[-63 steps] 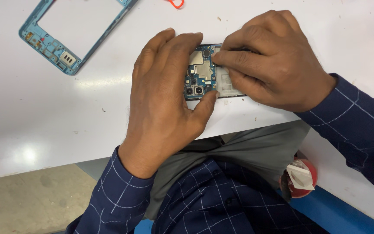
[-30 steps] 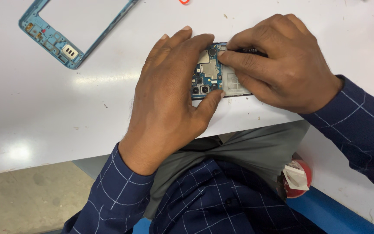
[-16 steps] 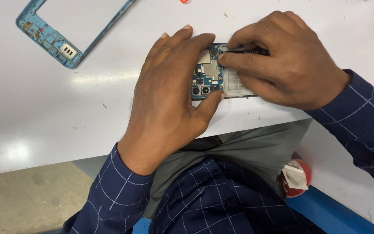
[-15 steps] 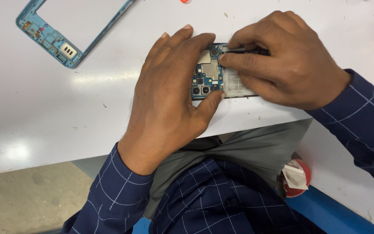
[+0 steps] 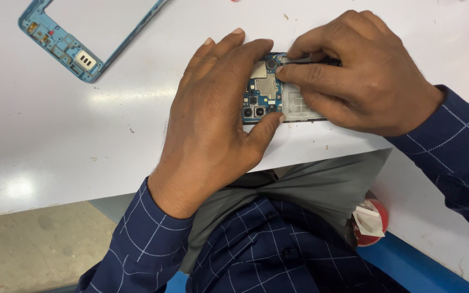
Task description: The person assembles a smartphone by connecting internal ribbon cables, placing a battery into the chassis, and fitting the back cover. They carefully align components and press the casing together to complete the assembly.
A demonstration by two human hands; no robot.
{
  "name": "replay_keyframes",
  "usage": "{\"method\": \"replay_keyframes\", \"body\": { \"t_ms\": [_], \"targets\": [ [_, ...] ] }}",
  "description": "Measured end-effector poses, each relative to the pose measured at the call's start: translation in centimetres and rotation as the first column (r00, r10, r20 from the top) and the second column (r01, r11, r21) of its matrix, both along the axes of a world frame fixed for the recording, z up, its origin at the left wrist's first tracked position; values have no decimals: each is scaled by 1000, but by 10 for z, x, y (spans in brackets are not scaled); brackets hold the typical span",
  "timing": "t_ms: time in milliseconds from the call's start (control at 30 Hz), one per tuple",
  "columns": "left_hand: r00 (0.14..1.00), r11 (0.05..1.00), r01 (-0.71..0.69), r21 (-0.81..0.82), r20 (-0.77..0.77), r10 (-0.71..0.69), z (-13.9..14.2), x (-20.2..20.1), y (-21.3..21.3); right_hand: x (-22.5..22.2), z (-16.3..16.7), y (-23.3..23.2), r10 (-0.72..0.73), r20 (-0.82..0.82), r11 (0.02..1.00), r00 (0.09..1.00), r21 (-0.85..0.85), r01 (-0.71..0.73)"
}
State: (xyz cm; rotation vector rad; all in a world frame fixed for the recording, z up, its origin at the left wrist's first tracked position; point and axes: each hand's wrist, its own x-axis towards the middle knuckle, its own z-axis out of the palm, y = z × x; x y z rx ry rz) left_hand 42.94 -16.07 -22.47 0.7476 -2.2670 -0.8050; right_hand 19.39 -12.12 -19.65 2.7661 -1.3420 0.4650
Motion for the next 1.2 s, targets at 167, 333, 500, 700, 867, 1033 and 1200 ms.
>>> {"method": "replay_keyframes", "body": {
  "t_ms": [167, 333, 500, 700, 867, 1033, 1200],
  "targets": [
    [1000, 1000, 1, -4, -3, -1, 0, 0, 0, -1, 2, -2, 5, 11, 1000, 1000, 13, -5],
    [1000, 1000, 0, 1, -3, 0, 0, 0, 0, -3, 2, -4, 11, 27, 998, 1000, 54, -12],
    [1000, 1000, -1, -1, -3, 1, 0, 0, -1, -5, 3, -6, 23, 10, 998, 1000, 65, -23],
    [1000, 1000, 5, 5, -2, -5, 0, 0, 0, -6, 5, -8, 43, 12, 995, 999, 88, -44],
    [1000, 1000, 8, 12, -4, -8, 1, 1, -1, -10, 6, -13, 66, 2, 990, 998, 122, -66],
    [1000, 1000, 11, 15, -2, -11, 2, 1, -1, -13, 3, -16, 91, 23, 989, 996, 119, -93],
    [1000, 1000, 10, 24, 8, -10, 3, 1, -1, -15, 0, -17, 83, 78, 983, 994, 154, -94]
  ]
}}
